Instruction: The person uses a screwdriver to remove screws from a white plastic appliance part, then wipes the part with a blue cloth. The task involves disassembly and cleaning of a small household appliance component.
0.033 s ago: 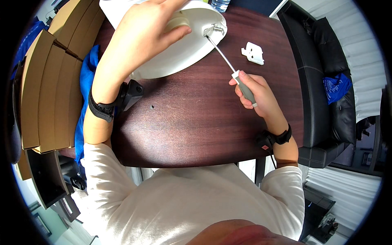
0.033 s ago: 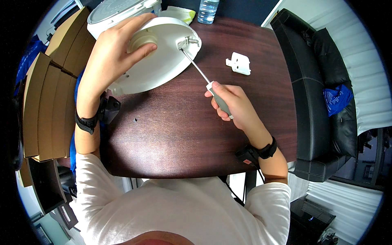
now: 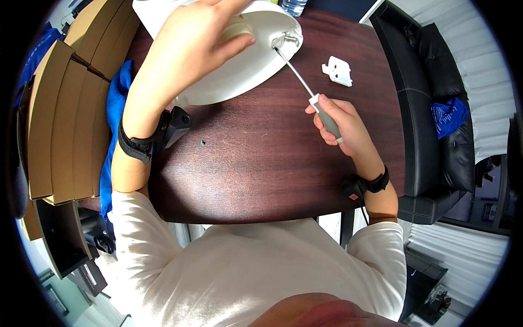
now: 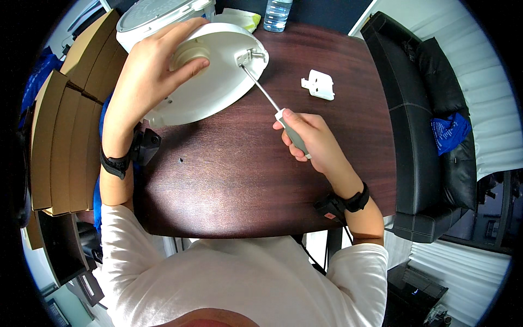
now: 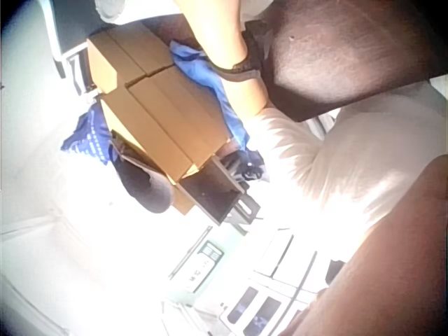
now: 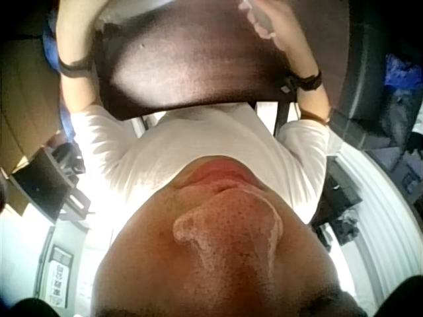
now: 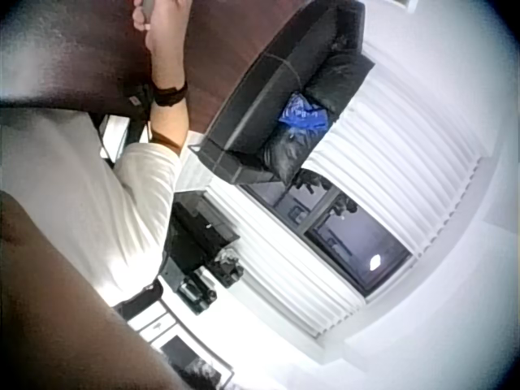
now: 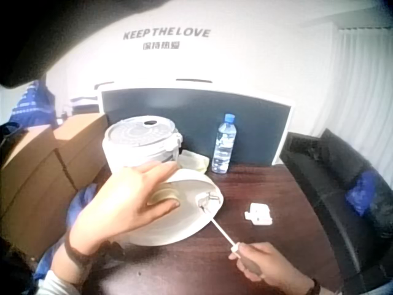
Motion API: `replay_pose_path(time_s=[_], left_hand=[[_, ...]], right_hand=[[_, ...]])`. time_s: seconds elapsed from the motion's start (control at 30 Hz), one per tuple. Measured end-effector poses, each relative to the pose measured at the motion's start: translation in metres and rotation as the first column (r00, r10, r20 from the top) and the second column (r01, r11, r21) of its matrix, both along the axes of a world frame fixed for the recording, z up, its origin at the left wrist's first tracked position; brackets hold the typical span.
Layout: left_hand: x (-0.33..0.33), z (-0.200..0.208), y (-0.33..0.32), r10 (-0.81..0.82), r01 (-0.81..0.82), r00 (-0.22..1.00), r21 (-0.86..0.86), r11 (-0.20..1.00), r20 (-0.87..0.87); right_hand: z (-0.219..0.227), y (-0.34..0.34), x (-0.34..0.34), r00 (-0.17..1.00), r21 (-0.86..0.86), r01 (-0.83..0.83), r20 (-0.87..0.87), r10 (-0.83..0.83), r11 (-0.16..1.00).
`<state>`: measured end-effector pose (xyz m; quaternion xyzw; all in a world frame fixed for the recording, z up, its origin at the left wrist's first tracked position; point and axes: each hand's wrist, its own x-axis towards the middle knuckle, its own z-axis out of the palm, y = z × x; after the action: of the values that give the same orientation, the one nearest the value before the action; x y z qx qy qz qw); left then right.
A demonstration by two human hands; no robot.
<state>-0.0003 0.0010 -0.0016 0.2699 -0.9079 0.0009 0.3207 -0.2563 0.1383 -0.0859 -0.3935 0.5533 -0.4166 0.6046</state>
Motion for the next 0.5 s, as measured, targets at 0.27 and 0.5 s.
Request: replay_pose_path(time_s=[0.27,0.5], left_hand=[[0.000,-0.001,0.002,0.020,-0.019,1.000,-0.036,0.999,0.016],[-0.002,-0.002,0.004,0.043,-0.043,0.999,-0.045,0.998,0.007]], right_hand=[[-0.001,0.000,0.007,0.967,-0.071,0.006,-0.254,-0.024,0.997],[0.004,-0.001,0.015,0.526,-0.353,-0.152,-0.820,-0.227,0.923]])
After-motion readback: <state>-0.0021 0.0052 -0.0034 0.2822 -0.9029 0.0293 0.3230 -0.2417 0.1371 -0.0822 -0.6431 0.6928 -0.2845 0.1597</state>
